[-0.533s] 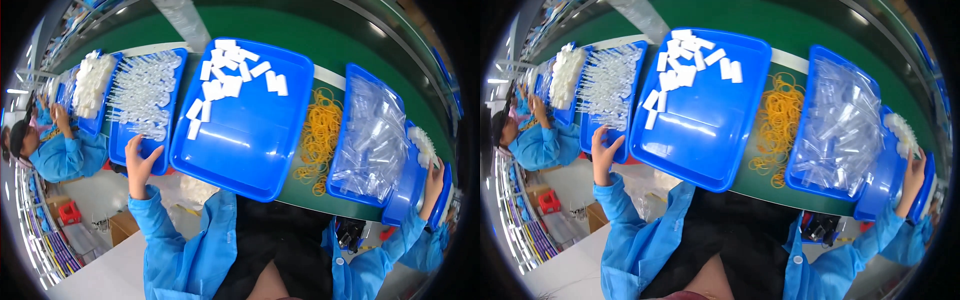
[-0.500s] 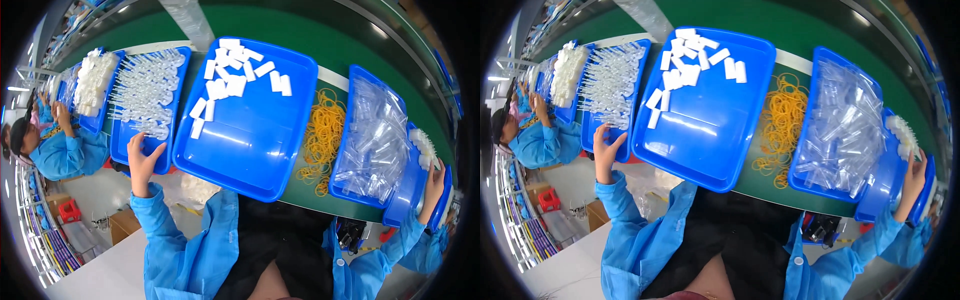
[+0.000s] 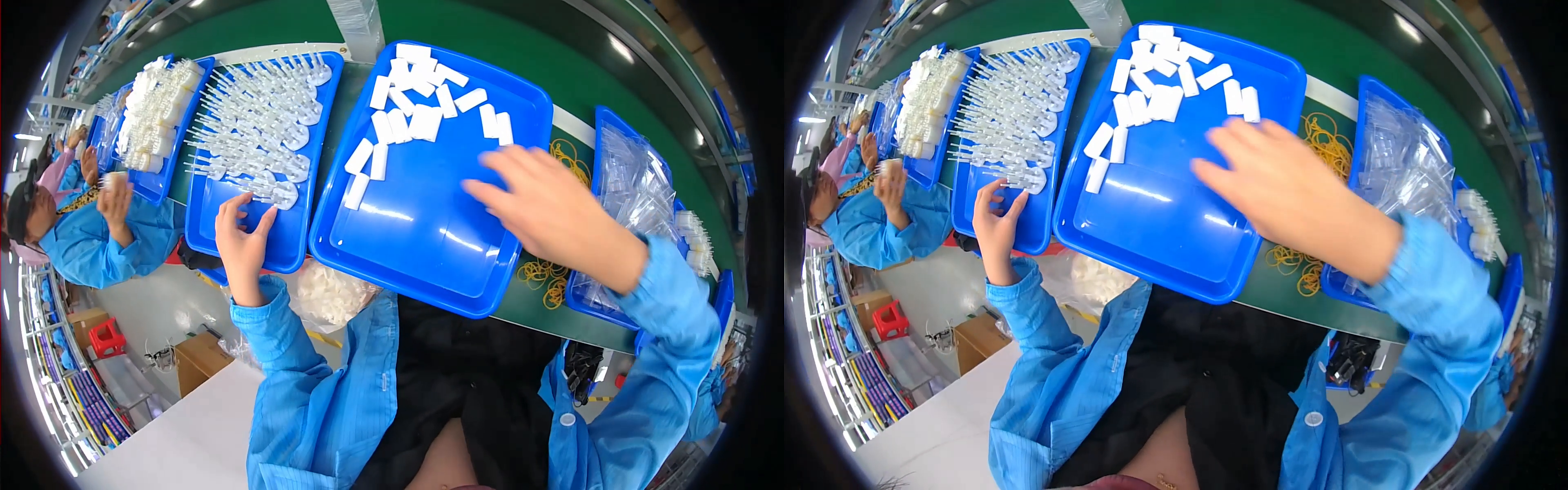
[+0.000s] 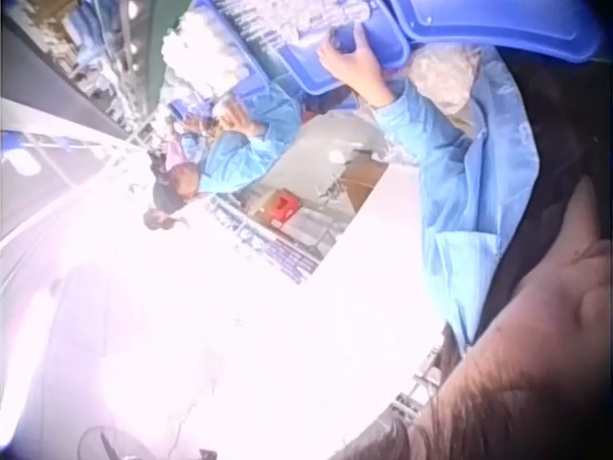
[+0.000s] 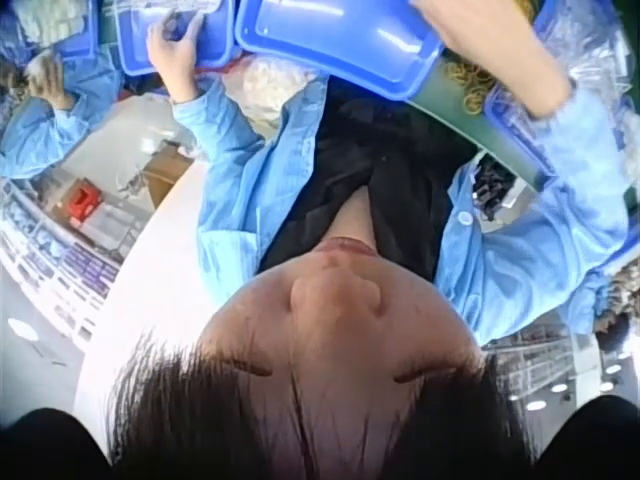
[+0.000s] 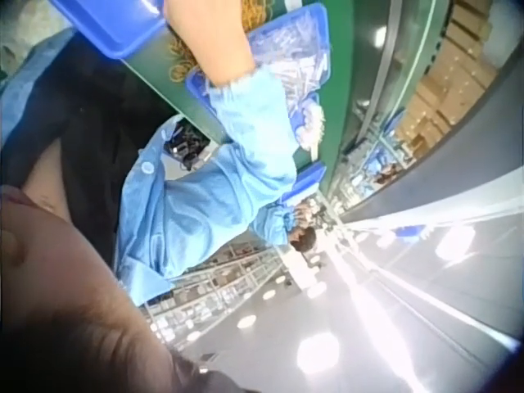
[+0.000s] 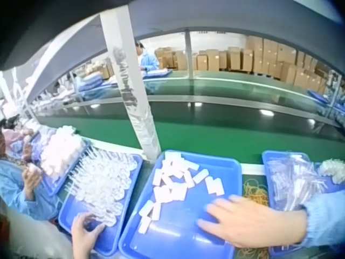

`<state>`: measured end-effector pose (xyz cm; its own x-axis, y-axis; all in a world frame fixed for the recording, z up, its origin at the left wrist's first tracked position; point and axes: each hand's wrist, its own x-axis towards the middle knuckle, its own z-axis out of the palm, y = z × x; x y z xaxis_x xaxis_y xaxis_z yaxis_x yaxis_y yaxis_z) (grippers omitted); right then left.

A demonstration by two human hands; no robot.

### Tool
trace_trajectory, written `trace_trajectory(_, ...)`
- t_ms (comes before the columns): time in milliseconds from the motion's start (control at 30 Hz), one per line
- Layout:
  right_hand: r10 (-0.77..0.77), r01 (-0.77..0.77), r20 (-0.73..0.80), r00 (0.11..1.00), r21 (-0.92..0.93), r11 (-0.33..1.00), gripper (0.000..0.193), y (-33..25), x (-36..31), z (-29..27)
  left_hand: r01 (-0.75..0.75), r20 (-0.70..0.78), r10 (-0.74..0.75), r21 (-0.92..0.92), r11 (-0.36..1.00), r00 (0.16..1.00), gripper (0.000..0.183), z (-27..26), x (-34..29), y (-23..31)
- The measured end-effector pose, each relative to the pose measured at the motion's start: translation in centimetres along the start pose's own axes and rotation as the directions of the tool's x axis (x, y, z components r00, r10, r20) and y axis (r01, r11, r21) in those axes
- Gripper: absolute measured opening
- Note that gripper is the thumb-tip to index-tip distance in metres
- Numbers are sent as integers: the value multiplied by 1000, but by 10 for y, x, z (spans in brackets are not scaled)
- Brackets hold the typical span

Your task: The person assembles electrical plugs by fitting white caps and clear sleeves onto the prongs by hand, then bundles the plugs together using a rubber band.

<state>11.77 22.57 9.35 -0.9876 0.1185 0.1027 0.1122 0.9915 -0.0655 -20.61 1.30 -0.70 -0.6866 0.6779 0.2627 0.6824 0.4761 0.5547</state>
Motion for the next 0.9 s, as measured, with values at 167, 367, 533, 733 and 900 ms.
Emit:
trace_trajectory(167,-190,182,-20,982,-208,961,31,-6,71,53,7,-29,-8,-35,999,1000,41,6,1,7)
trace_trajectory(367,-209,203,-37,977,-124,971,23,2,87,74,50,-44,-60,-198,979,997,45,7,-1,4)
trace_trajectory(533,-143,146,48,989,-52,988,22,-7,66,71,77,102,-65,-109,991,993,43,4,19,-14)
trace_trajectory(733,131,-157,136,982,200,967,22,-25,32,36,87,112,-72,-140,986,991,40,3,24,5)
trace_trajectory(900,216,-229,76,973,315,921,13,-32,-6,27,52,109,-8,-404,913,994,37,2,21,-3)
